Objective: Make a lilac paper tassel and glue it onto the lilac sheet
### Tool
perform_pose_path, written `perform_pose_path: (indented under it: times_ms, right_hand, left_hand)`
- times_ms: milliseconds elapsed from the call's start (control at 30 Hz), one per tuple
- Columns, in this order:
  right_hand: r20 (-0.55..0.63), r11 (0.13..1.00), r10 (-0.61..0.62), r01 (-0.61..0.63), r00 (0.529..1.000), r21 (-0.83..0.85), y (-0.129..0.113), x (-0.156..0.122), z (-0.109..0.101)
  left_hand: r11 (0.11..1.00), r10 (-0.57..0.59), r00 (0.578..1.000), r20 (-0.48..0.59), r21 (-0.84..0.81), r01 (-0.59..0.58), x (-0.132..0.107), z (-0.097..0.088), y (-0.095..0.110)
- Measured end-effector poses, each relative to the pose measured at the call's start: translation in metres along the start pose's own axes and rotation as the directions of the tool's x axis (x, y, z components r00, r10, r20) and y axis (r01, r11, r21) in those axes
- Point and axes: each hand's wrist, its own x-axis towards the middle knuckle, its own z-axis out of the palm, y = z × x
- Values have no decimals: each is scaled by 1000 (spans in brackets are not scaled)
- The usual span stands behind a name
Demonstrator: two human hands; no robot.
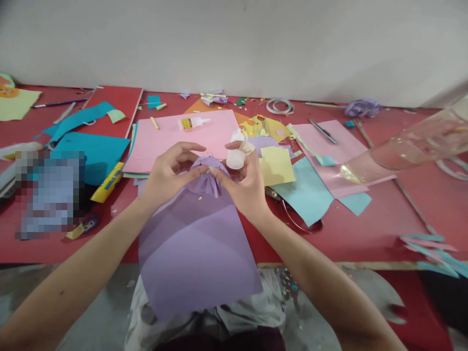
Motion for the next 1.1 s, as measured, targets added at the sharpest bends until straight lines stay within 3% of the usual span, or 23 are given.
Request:
perform_pose_path:
  times_ms: [167,433,667,1100]
  right_hand:
    - [59,997,46,-49,997,52,0,2,-1]
    - [7,999,30,-30,1000,17,2,1,1]
    - [20,1000,15,-15,1000,2,2,0,-1]
    - [32,988,110,-113,993,107,-2,1,0]
  left_hand:
    - [999,-32,999,-17,9,32,1,0,-1]
    - [999,-4,999,-36,32,5,0,2,-4]
    - [998,-58,998,-11,3,58,0,2,-4]
    - [993,-113,993,-36,14,113,1,1,0]
